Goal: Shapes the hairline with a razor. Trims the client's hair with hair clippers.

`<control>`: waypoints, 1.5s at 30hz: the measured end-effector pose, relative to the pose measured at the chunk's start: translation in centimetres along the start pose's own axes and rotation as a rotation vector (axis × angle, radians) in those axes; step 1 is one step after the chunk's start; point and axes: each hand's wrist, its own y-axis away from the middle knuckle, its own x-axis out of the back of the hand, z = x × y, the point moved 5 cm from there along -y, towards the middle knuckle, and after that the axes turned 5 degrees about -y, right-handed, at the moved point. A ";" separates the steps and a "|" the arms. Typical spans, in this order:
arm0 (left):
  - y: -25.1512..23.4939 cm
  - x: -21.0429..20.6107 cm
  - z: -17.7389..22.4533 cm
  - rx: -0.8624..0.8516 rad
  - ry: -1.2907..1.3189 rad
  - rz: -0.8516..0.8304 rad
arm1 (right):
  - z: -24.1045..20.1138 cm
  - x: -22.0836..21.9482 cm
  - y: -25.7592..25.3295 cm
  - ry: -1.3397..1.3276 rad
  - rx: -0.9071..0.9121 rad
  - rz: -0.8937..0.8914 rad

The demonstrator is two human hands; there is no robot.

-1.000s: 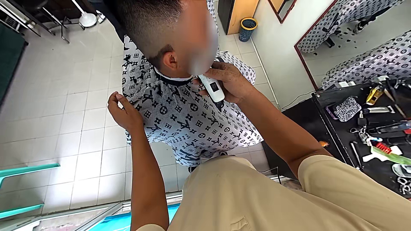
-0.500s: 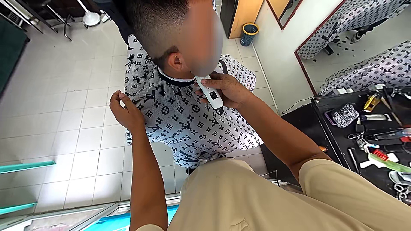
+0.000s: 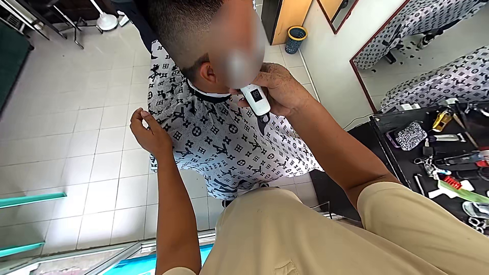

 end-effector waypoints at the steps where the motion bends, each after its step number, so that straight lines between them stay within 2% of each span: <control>1: 0.0 0.0 0.0 0.001 0.000 0.004 | 0.1 0.1 -0.1 -0.003 -0.014 -0.014; 7: 0.0 -0.1 0.0 0.009 -0.006 0.013 | 0.5 -0.1 -0.1 0.028 0.074 0.015; 12: 0.0 -0.1 0.0 0.012 -0.009 0.019 | 2.8 0.0 0.0 -0.026 -0.073 -0.001; 19: 0.0 -0.2 -0.2 0.001 -0.001 0.015 | -0.3 -1.7 -0.2 0.026 0.076 0.019; 23: -0.1 -0.1 -0.2 0.016 -0.003 0.011 | 0.2 -1.6 -0.3 0.003 -0.015 -0.017; 28: -0.1 -0.2 -0.3 -0.017 0.000 -0.007 | -0.9 -2.4 -0.3 -0.021 0.068 0.001; 31: -0.2 -0.2 -0.3 -0.017 0.001 0.010 | -0.6 -2.3 -0.3 -0.031 0.026 -0.006; 40: -0.1 -0.3 -0.2 -0.024 -0.002 0.022 | -0.8 -2.9 -0.5 -0.074 0.095 -0.011; 43: 0.0 -0.2 -0.2 -0.018 0.000 0.022 | -0.6 -2.6 -0.5 -0.009 0.146 -0.005; 45: -0.1 -0.2 -0.2 -0.016 0.004 0.026 | 0.9 -1.5 -0.3 0.061 0.113 0.003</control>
